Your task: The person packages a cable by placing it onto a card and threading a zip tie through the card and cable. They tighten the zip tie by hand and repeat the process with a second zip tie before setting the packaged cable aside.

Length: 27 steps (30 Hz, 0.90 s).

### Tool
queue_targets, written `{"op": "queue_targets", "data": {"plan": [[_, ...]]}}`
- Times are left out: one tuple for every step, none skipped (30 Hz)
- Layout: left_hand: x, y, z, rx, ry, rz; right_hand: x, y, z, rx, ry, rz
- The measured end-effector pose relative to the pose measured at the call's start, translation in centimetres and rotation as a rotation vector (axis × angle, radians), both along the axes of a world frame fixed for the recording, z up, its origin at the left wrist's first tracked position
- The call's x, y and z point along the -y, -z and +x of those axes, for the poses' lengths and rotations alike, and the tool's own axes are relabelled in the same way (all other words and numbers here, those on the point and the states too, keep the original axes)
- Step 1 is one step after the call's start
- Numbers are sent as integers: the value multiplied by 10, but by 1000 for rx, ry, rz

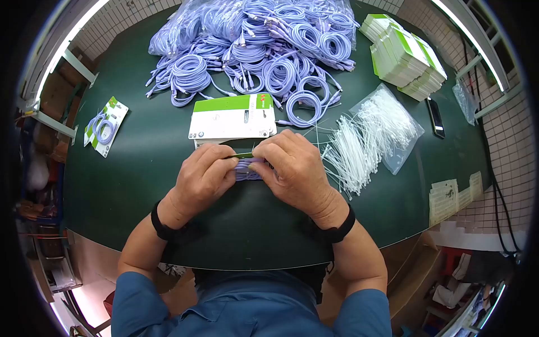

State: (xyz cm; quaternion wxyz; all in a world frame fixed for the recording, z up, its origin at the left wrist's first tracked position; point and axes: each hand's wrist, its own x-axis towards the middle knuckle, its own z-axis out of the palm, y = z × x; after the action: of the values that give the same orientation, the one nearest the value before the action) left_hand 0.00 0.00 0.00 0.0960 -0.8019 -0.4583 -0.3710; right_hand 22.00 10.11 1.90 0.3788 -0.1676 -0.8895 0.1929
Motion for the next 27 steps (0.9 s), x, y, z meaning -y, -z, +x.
{"op": "queue_targets", "data": {"plan": [[1,0,2,-8,-6,-6,0,0,1,-4,-8,8],[1,0,3,-15,-13,-10,0,0,1,-8,-18,16],[4,-4,-1,-44,-23,-18,2,0,-3,-33,-30,22],[4,-4,0,-42,-25,-14,1,0,-3,-32,-33,27],[3,-4,1,-40,-27,-14,1,-1,-3,-31,-29,33],[3,-4,2,-38,-29,-14,1,-1,-2,-31,-24,40],[3,-5,2,-39,-30,-13,1,-1,-2,-34,-18,48],[3,-5,1,-40,-30,-6,1,-1,-3,-35,-19,54],[3,-5,0,-41,-26,-9,1,0,-4,-35,-29,45],[3,-4,-1,-38,-18,-9,1,1,-3,-32,-35,38],[2,-4,-1,-33,-7,-6,-1,0,-2,-26,-38,34],[1,-4,0,-24,2,10,-3,-2,0,-16,-29,50],[2,-5,0,-28,0,9,-6,-4,2,-65,-15,1],[2,-6,-1,-32,-1,8,-9,-6,4,-114,0,-47],[2,-6,0,-33,-1,4,-12,-7,9,-162,16,-97],[2,-7,0,-21,13,16,-18,-8,16,-150,30,-84],[2,-7,0,-21,10,15,-28,-9,24,-104,153,-195],[3,-7,1,-23,7,10,-37,-9,33,-60,277,-308],[3,-7,1,-26,1,4,-46,-7,40,-19,399,-421],[3,-7,1,-19,9,8,-53,-1,45,-15,409,-416],[3,-7,1,-21,6,13,-61,9,51,98,464,-351],[3,-7,1,-24,4,18,-65,14,54,210,519,-285],[2,-7,1,-28,1,24,-68,16,57,321,573,-219],[2,-8,2,-25,8,28,-69,19,59,322,580,-216],[2,-9,2,-19,6,16,-65,19,55,399,618,-223],[3,-9,2,-14,2,3,-62,19,50,475,656,-230],[3,-9,1,-10,-2,-8,-60,19,48,551,692,-237]]}}
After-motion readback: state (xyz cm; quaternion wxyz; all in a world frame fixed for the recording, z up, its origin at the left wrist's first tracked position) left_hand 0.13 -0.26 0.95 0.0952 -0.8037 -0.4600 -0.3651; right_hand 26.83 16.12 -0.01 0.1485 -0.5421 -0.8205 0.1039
